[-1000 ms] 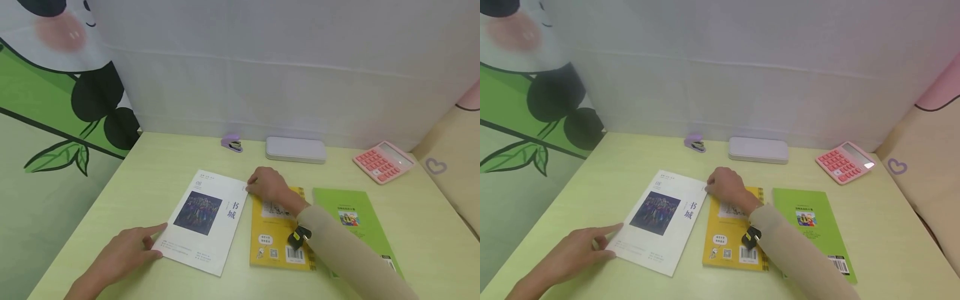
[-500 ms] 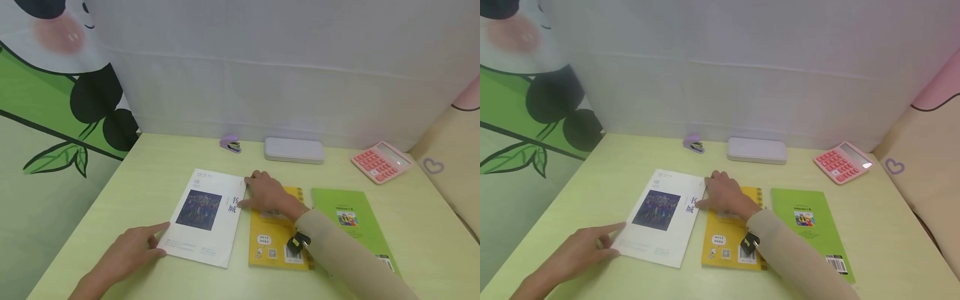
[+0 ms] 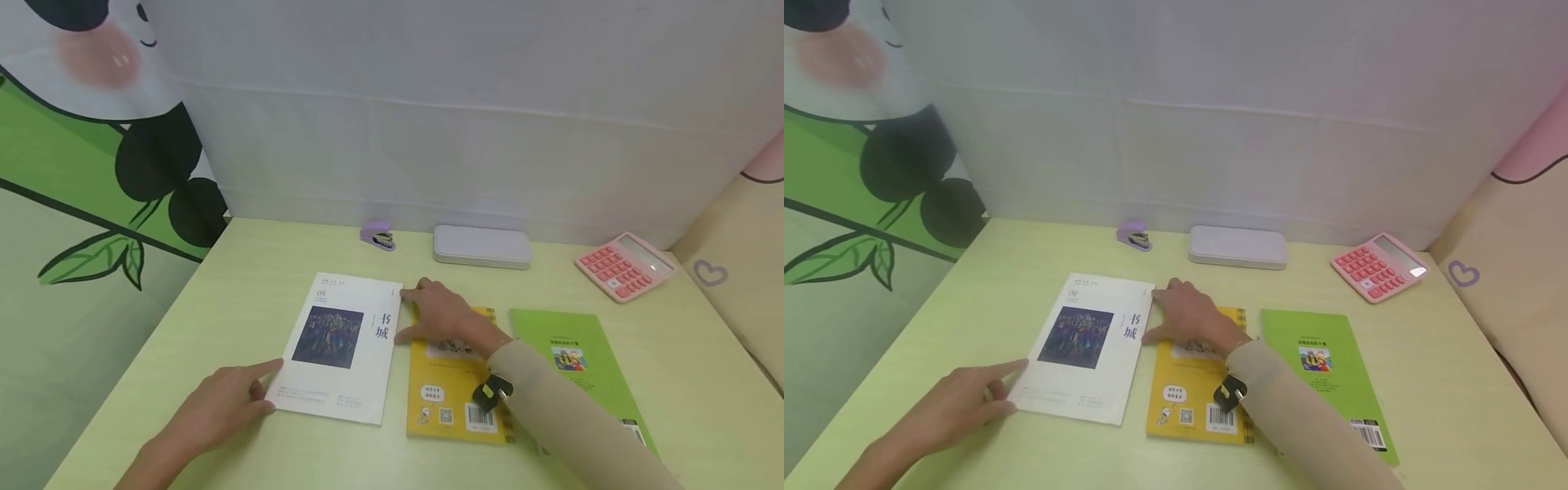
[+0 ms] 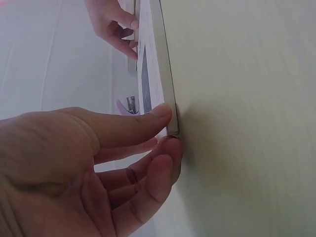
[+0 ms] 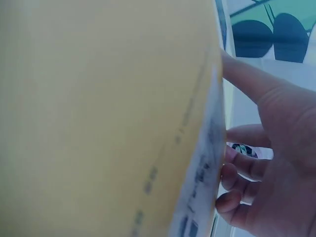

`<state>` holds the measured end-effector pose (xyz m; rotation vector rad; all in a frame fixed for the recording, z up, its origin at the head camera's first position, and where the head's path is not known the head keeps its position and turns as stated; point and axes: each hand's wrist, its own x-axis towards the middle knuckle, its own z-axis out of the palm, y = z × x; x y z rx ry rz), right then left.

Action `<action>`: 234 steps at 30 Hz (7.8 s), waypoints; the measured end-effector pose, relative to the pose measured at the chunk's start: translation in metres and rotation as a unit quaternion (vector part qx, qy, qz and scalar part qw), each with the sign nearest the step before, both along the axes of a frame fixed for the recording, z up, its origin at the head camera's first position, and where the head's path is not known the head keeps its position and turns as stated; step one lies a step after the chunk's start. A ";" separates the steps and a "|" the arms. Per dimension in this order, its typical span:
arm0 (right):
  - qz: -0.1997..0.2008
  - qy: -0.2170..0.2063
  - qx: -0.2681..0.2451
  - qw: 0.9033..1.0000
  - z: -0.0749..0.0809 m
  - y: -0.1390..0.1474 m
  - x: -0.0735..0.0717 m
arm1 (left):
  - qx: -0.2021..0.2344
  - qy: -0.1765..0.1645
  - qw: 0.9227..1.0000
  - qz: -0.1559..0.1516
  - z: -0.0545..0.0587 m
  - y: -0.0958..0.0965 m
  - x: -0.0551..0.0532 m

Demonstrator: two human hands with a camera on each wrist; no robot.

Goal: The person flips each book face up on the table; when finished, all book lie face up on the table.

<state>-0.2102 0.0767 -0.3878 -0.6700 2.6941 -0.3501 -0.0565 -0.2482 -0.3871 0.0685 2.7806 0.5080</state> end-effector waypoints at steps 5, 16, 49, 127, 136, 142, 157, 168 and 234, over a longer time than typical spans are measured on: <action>0.002 -0.023 0.007 1.000 0.002 0.002 -0.004 | 0.007 -0.018 1.000 0.013 0.002 0.005 -0.007; -0.025 -0.031 -0.012 0.999 0.001 0.001 -0.008 | 0.043 -0.027 0.999 0.020 0.003 0.004 -0.019; -0.054 -0.051 -0.028 0.997 -0.002 -0.001 -0.010 | 0.083 -0.043 0.996 0.006 0.005 0.000 -0.039; -0.075 -0.071 -0.047 0.994 -0.003 0.001 -0.019 | 0.091 -0.055 0.994 0.010 0.006 0.006 -0.049; -0.079 -0.083 -0.077 0.990 0.003 0.012 -0.020 | 0.080 -0.052 0.995 0.012 0.006 0.009 -0.048; -0.085 -0.055 -0.116 0.988 0.024 0.043 -0.021 | 0.063 -0.029 0.998 0.005 0.016 0.019 -0.044; -0.083 -0.046 -0.137 0.986 0.030 0.123 -0.012 | 0.183 -0.008 0.981 -0.070 0.025 0.097 -0.025; -0.132 -0.097 -0.187 0.969 0.009 0.149 -0.005 | 0.228 -0.044 0.965 -0.122 0.007 0.149 -0.017; -0.117 -0.173 -0.334 0.919 0.000 0.181 0.003 | 0.231 -0.095 0.961 -0.122 -0.003 0.159 -0.014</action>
